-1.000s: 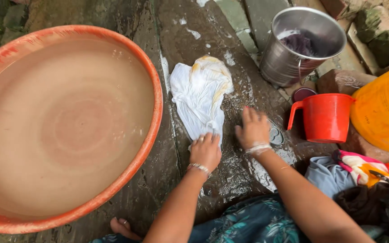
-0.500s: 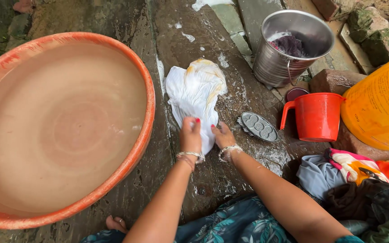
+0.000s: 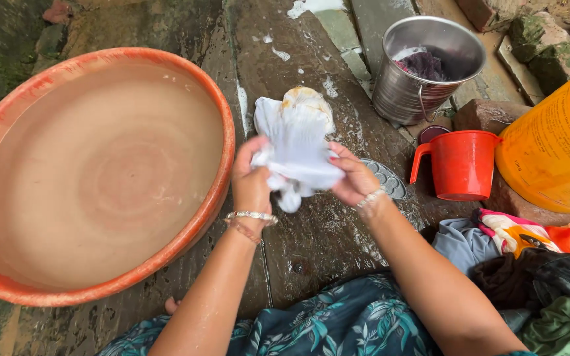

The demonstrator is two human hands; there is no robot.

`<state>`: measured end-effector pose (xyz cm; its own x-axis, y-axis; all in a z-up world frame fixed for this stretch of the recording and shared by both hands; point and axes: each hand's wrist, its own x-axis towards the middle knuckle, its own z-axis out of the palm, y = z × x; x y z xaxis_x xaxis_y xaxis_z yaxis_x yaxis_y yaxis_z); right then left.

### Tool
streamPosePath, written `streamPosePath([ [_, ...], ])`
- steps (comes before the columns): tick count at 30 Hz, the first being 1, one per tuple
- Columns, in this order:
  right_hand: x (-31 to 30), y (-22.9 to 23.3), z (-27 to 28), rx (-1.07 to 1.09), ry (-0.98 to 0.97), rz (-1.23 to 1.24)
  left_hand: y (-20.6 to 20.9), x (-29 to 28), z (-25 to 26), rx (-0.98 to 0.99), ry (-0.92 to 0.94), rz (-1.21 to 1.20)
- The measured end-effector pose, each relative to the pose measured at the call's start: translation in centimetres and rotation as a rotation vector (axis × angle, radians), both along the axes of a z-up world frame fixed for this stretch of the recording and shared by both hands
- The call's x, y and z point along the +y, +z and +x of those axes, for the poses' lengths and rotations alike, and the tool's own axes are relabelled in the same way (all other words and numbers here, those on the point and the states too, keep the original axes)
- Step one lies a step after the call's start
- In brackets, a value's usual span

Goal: Washing a white garment by hand using a scrub brush and water in a basin.

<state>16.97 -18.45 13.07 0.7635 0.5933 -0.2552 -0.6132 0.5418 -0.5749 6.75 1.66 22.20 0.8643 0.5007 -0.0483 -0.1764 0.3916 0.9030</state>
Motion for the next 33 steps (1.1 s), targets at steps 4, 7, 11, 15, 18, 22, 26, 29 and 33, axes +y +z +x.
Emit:
streamPosePath([
  [4, -5.1, 1.8, 0.9, -0.234, 0.247, -0.122, -5.3, 3.6, -2.8, 0.360, -0.126, 0.028],
  [7, -6.4, 3.4, 0.9, -0.750, 0.743, -1.026, -8.3, 5.2, -5.8, 0.783, -0.619, 0.509],
  [11, -6.6, -0.8, 0.4, -0.927, 1.248, -1.490, -11.2, 4.1, -8.3, 1.252, -1.237, 0.587],
  [15, -3.6, 1.3, -1.5, -0.883, 1.220, -1.381, -33.5, 6.3, -5.2, 0.318, -1.565, 1.452],
  [18, -2.4, -0.9, -1.0, -0.805, 0.715, -1.646, -23.5, 4.8, -2.1, 0.657, -0.407, 1.149],
  [22, -1.6, -7.5, -0.2, -0.966, 0.156, -1.697, -27.2, 3.9, 1.8, 0.579, 0.042, 1.146],
  [26, 0.7, -8.9, 0.2, -0.949, -0.229, -1.491, -25.1, 1.4, 5.3, 0.663, 0.052, 0.113],
  [29, 1.2, -6.3, 0.5, -0.388, -0.065, -1.201, -22.4, 0.8, 6.1, 0.627, -0.085, -0.393],
  [33, -0.7, -5.2, 1.5, 0.094, -0.053, -0.669, -16.2, 2.1, 6.4, 0.436, -0.071, -0.191],
])
